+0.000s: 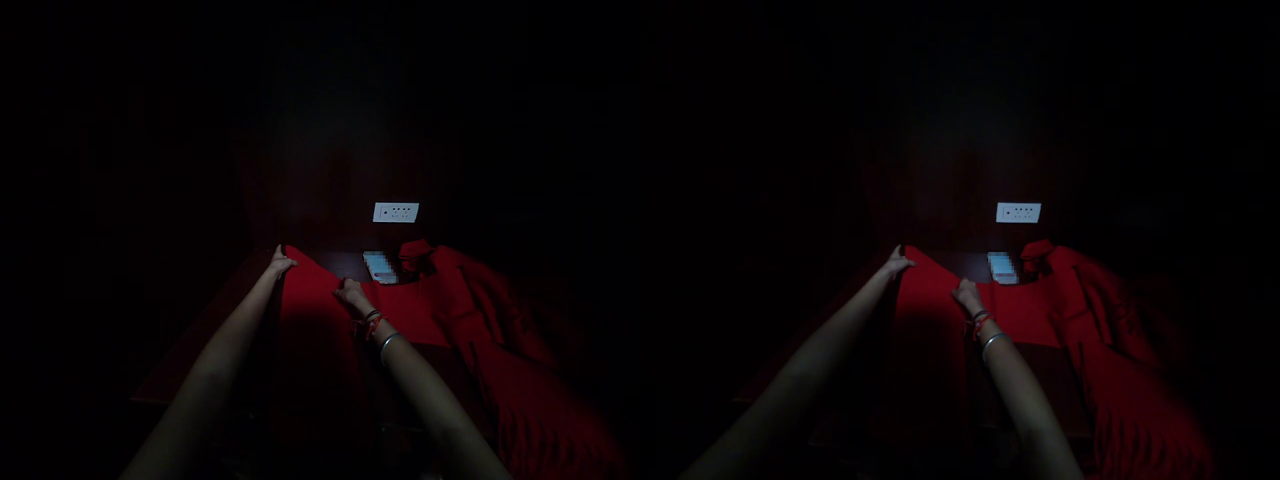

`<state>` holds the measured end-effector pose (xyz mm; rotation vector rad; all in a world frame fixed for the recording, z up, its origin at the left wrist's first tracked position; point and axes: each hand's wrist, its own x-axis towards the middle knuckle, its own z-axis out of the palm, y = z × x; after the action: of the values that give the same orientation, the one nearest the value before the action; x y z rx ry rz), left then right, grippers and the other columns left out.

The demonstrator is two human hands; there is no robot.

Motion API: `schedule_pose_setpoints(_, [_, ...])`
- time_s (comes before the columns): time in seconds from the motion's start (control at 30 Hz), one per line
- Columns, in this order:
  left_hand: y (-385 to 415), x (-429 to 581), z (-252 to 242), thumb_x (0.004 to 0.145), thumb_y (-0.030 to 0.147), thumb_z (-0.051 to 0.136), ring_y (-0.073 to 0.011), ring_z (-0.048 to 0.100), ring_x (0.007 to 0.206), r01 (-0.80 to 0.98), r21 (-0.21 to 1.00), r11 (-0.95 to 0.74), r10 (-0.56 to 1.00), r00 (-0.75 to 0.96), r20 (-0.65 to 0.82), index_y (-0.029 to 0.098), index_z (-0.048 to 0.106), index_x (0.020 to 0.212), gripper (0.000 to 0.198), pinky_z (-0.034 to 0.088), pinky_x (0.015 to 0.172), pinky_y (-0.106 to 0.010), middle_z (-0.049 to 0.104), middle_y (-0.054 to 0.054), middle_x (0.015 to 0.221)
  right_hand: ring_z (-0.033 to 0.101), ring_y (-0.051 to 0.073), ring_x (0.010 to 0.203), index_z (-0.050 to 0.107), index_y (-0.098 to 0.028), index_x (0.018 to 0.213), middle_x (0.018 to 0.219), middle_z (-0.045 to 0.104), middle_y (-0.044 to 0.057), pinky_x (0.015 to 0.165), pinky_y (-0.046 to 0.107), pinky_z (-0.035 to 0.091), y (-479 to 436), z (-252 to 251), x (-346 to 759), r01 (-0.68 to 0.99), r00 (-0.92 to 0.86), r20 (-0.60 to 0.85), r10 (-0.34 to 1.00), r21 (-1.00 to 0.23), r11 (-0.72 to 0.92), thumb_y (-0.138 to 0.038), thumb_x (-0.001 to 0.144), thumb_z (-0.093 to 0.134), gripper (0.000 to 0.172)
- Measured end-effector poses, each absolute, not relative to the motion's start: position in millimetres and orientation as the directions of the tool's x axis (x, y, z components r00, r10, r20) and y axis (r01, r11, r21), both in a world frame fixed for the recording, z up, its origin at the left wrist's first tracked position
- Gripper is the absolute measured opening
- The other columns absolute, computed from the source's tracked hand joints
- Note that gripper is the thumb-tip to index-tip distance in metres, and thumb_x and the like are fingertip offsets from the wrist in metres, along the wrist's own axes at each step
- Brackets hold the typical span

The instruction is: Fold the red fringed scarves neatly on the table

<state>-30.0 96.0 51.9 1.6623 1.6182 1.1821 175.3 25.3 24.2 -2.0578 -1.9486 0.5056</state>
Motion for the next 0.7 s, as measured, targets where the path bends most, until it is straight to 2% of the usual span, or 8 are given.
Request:
schedule_pose_setpoints(0.1, [84.1, -18.3, 72.3, 0.063, 0.008, 0.059, -0.0128, 0.059, 0.07, 0.35, 0.925, -0.144, 0.987, -0.021, 0.162, 0.011, -0.003, 0.131, 0.092, 0.048, 0.065, -0.027, 0.063, -0.005, 0.08, 0.041, 0.022, 0.108, 0.039, -0.011, 0.12, 0.119, 0.044, 0.014, 0.084, 0.028, 0.036, 35.4, 32.0, 181.2, 0.889, 0.0, 0.049, 0.999, -0.457, 0.022, -0.038, 0.069, 0.053, 0.06])
schedule_pose_setpoints(0.17, [73.7, -12.4, 81.9, 0.062, 0.01, 0.062, -0.0126, 0.059, 0.069, 0.26, 0.947, -0.188, 0.981, 0.086, 0.171, 0.016, -0.001, 0.131, 0.094, 0.047, 0.067, -0.029, 0.062, -0.001, 0.075, 0.031, 0.023, 0.116, 0.03, -0.014, 0.126, 0.128, 0.032, 0.013, 0.091, 0.03, 0.03, 44.3, 42.2, 185.0, 0.851, -0.058, 0.18, 0.982, -0.505, 0.143, -0.044, 0.065, 0.055, 0.072])
schedule_pose_setpoints(0.23, [63.2, -8.4, 87.8, 0.06, 0.014, 0.064, -0.0129, 0.059, 0.07, 0.253, 0.926, -0.28, 0.953, 0.189, 0.236, 0.019, 0.004, 0.132, 0.094, 0.046, 0.07, -0.031, 0.062, 0.001, 0.073, 0.025, 0.021, 0.118, 0.031, -0.017, 0.126, 0.131, 0.025, 0.01, 0.094, 0.03, 0.026, 52.7, 54.5, 187.3, 0.786, -0.136, 0.295, 0.946, -0.549, 0.285, -0.048, 0.062, 0.058, 0.076])
schedule_pose_setpoints(0.3, [54.2, -5.8, 91.4, 0.06, 0.018, 0.065, -0.0132, 0.058, 0.073, 0.282, 0.879, -0.385, 0.911, 0.269, 0.313, 0.021, 0.007, 0.132, 0.092, 0.044, 0.074, -0.032, 0.062, 0.002, 0.073, 0.025, 0.02, 0.119, 0.041, -0.019, 0.119, 0.131, 0.023, 0.008, 0.095, 0.029, 0.024, 58.1, 67.1, 187.9, 0.725, -0.209, 0.358, 0.91, -0.568, 0.39, -0.046, 0.058, 0.061, 0.07])
schedule_pose_setpoints(0.37, [46.9, -3.6, 95.0, 0.061, 0.022, 0.064, -0.0136, 0.058, 0.076, 0.304, 0.831, -0.465, 0.872, 0.317, 0.372, 0.02, 0.008, 0.132, 0.09, 0.042, 0.077, -0.032, 0.063, 0.001, 0.075, 0.027, 0.019, 0.117, 0.053, -0.019, 0.107, 0.13, 0.025, 0.007, 0.096, 0.029, 0.024, 59.2, 79.2, 187.7, 0.68, -0.246, 0.402, 0.882, -0.577, 0.453, -0.042, 0.057, 0.064, 0.056])
schedule_pose_setpoints(0.47, [38.5, 0.2, 103.0, 0.061, 0.024, 0.064, -0.0146, 0.058, 0.079, 0.31, 0.801, -0.512, 0.849, 0.327, 0.416, 0.019, 0.008, 0.132, 0.09, 0.04, 0.079, -0.033, 0.063, 0.0, 0.079, 0.032, 0.017, 0.114, 0.062, -0.018, 0.092, 0.128, 0.03, 0.005, 0.094, 0.027, 0.026, 53.2, 96.6, 189.7, 0.618, -0.26, 0.466, 0.846, -0.593, 0.516, -0.034, 0.06, 0.064, 0.036])
schedule_pose_setpoints(0.6, [29.5, 7.8, 116.9, 0.062, 0.027, 0.064, -0.0168, 0.058, 0.082, 0.249, 0.817, -0.52, 0.839, 0.33, 0.433, 0.018, 0.006, 0.132, 0.091, 0.041, 0.078, -0.034, 0.063, -0.003, 0.084, 0.033, 0.017, 0.114, 0.063, -0.018, 0.088, 0.13, 0.029, 0.003, 0.093, 0.028, 0.028, 38.8, 118.8, 198.2, 0.562, -0.331, 0.496, 0.803, -0.579, 0.59, -0.033, 0.06, 0.064, 0.032])
schedule_pose_setpoints(0.7, [24.7, 15.2, 125.8, 0.062, 0.027, 0.063, -0.0171, 0.058, 0.083, 0.243, 0.79, -0.563, 0.812, 0.341, 0.474, 0.017, 0.007, 0.132, 0.09, 0.04, 0.079, -0.034, 0.063, -0.004, 0.084, 0.03, 0.019, 0.116, 0.064, -0.018, 0.084, 0.13, 0.029, 0.001, 0.095, 0.03, 0.026, 30.3, 132.3, 204.6, 0.586, -0.377, 0.504, 0.777, -0.52, 0.622, -0.034, 0.059, 0.064, 0.029])
